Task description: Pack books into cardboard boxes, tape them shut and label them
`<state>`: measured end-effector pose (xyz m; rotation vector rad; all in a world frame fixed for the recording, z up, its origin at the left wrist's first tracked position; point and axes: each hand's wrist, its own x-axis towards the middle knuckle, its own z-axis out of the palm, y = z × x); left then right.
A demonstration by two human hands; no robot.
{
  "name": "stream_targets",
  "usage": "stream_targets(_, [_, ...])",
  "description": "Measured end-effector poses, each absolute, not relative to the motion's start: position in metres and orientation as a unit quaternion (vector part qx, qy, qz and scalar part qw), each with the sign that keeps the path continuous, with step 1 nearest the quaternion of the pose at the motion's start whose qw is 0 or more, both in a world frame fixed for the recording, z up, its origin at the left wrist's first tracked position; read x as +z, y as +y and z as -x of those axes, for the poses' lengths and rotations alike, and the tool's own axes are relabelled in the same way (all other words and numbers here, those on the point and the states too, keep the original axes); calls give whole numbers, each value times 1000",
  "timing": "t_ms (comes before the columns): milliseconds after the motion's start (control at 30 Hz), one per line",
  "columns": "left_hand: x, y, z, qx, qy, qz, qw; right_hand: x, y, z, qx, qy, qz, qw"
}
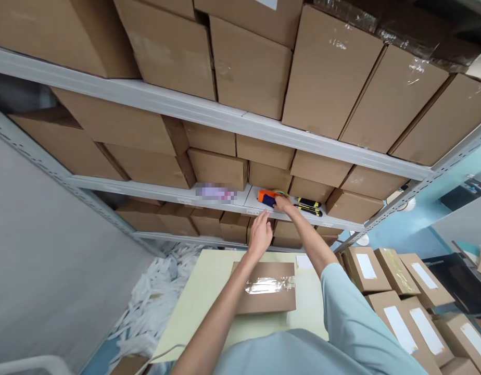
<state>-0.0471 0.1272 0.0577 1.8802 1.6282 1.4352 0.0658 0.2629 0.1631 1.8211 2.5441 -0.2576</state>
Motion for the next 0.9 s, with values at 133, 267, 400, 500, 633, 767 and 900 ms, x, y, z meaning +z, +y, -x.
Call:
stream_targets(133, [39,88,70,467,599,-627,170,150,260,-64,-76,809,-583,-22])
stream_targets(267, [-5,33,110,429,662,-579,206,109,210,-107,-45,805,-564,-180])
stream_targets(400, [-49,-26,139,329,787,-454,257,35,89,-170,-103,744,-600,-276])
stream_targets(500, [-64,-51,135,236,834,-405,292,-16,-7,-189,-205,666,-676,-238])
stream_targets(633, [-66,-58,108,169,832,-420,319,-57,-66,-179,-321,582,-730,-158])
stream_targets(767, [-64,-51,91,119,841,-442,290,-71,-58,-166,-327,543,-766,-108])
stream_targets(900, [-75,-44,87,92,855,-421,287,-85,-44,-170,-352,510,-781,-74])
